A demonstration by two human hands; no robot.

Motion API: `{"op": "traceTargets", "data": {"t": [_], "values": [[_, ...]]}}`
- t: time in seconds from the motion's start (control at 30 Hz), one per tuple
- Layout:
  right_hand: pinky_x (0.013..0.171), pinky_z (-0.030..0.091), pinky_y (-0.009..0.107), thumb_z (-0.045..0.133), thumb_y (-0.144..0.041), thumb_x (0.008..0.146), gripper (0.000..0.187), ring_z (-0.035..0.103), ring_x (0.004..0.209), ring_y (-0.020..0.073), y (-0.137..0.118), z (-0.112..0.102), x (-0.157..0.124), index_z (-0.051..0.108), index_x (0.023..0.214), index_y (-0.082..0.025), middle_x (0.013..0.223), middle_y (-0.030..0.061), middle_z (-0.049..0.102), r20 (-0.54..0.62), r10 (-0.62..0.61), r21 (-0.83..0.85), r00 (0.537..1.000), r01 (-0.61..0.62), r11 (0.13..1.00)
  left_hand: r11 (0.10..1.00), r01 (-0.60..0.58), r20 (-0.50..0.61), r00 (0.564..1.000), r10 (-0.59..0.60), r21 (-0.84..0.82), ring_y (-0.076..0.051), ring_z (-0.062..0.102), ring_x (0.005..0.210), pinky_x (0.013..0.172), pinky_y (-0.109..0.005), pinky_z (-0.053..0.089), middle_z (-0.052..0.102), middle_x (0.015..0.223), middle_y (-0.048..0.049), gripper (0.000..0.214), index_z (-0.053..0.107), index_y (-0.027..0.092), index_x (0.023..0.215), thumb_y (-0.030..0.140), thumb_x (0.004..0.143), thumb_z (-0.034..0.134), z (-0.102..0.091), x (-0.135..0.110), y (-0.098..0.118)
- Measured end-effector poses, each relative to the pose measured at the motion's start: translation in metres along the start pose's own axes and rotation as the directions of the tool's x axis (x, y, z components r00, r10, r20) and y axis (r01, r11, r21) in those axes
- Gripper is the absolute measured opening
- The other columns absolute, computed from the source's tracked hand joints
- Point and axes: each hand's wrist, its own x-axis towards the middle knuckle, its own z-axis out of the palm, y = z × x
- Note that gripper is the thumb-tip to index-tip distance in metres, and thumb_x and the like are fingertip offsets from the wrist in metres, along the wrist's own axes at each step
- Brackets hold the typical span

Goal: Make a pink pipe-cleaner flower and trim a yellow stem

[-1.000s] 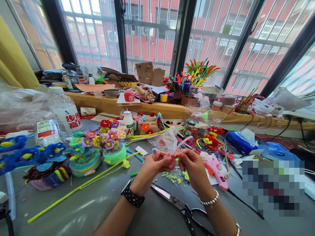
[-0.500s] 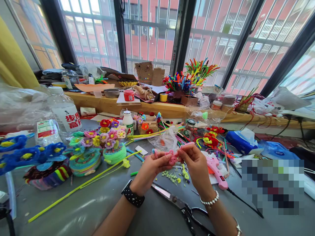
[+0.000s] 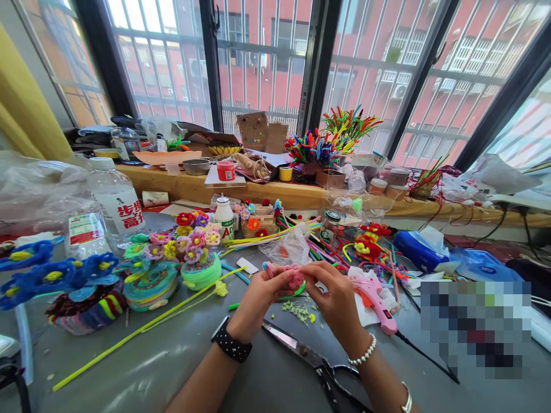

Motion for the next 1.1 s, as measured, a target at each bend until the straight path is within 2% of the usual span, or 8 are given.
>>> {"op": "traceTargets", "data": {"t": [0.17,0.33,0.47,0.6,0.73,0.87,1.0,1.1], "values": [[0.066,0.045,0.028,0.046,-0.012,0.077,0.018,0.054,0.074,0.0168,0.007,0.003,-0.001,0.059,0.089,-0.016,0.08,0.0065,0.059,0.008,-0.122,-0.159,0.992,0.122,0.98,0.999,-0.014,-0.047,0.999,0.016,0.046,-0.011,0.056,0.058,0.059,-0.021,0.044,0.064,0.065,-0.0037,0.022,0.064,0.011,0.07,0.029,0.059,0.065,0.003,-0.001,0.003],[0.065,0.046,0.029,0.043,-0.012,0.08,0.02,0.054,0.073,0.0175,0.006,0.003,-0.001,0.058,0.092,-0.013,0.079,0.0083,0.059,0.064,-0.246,-0.292,0.967,0.254,0.922,0.998,-0.026,-0.074,0.997,0.031,0.063,-0.011,0.057,0.057,0.058,-0.021,0.045,0.064,0.062,-0.0039,0.022,0.064,0.01,0.069,0.029,0.058,0.066,0.005,-0.001,0.003],[0.065,0.047,0.031,0.043,-0.012,0.08,0.02,0.053,0.073,0.0188,0.005,0.002,-0.003,0.059,0.091,-0.011,0.078,0.0098,0.059,0.086,-0.269,-0.344,0.959,0.282,0.896,0.997,-0.022,-0.072,0.997,0.027,0.068,-0.011,0.057,0.058,0.059,-0.021,0.045,0.064,0.063,-0.004,0.023,0.064,0.009,0.07,0.028,0.057,0.066,0.005,-0.001,0.003],[0.066,0.046,0.03,0.044,-0.01,0.079,0.019,0.053,0.074,0.0186,0.006,0.001,-0.003,0.059,0.091,-0.012,0.08,0.0093,0.059,0.097,-0.267,-0.309,0.959,0.284,0.908,0.998,-0.03,-0.054,0.998,0.033,0.061,-0.011,0.057,0.06,0.061,-0.021,0.046,0.064,0.063,-0.0031,0.022,0.064,0.009,0.07,0.025,0.055,0.068,0.006,-0.002,0.005],[0.07,0.046,0.028,0.045,-0.01,0.078,0.021,0.053,0.078,0.016,0.009,0.002,-0.001,0.058,0.093,-0.016,0.084,0.0063,0.06,0.051,-0.21,-0.175,0.976,0.216,0.961,0.997,-0.06,-0.025,0.998,0.061,0.056,-0.011,0.058,0.061,0.065,-0.022,0.046,0.065,0.064,-0.0026,0.02,0.064,0.01,0.07,0.024,0.057,0.067,0.005,-0.002,0.005],[0.073,0.044,0.027,0.045,-0.01,0.077,0.022,0.054,0.08,0.0145,0.01,-0.007,0.007,0.057,0.094,-0.017,0.085,0.0046,0.06,-0.019,-0.136,-0.146,0.991,0.132,0.98,0.989,-0.107,-0.077,0.99,0.116,0.106,-0.012,0.059,0.065,0.068,-0.023,0.047,0.066,0.069,-0.003,0.021,0.064,0.011,0.074,0.024,0.058,0.066,0.005,-0.002,0.005],[0.067,0.045,0.026,0.043,-0.018,0.079,0.019,0.056,0.072,0.0138,0.013,-0.041,0.009,0.057,0.091,-0.018,0.085,0.0039,0.061,-0.26,0.002,-0.254,0.965,-0.07,0.965,0.991,-0.091,-0.125,0.987,0.103,0.095,-0.012,0.06,0.066,0.069,-0.022,0.047,0.067,0.07,-0.0032,0.022,0.064,0.011,0.077,0.024,0.059,0.066,0.005,-0.002,0.008],[0.069,0.044,0.029,0.043,-0.028,0.078,0.022,0.057,0.07,0.0158,0.035,-0.083,-0.014,0.056,0.093,-0.018,0.086,0.0045,0.061,-0.385,0.104,-0.415,0.917,-0.273,0.868,0.995,-0.076,-0.133,0.987,0.085,0.07,-0.012,0.06,0.068,0.069,-0.021,0.047,0.067,0.072,-0.0029,0.021,0.064,0.012,0.076,0.023,0.058,0.066,0.004,-0.001,0.009]]}}
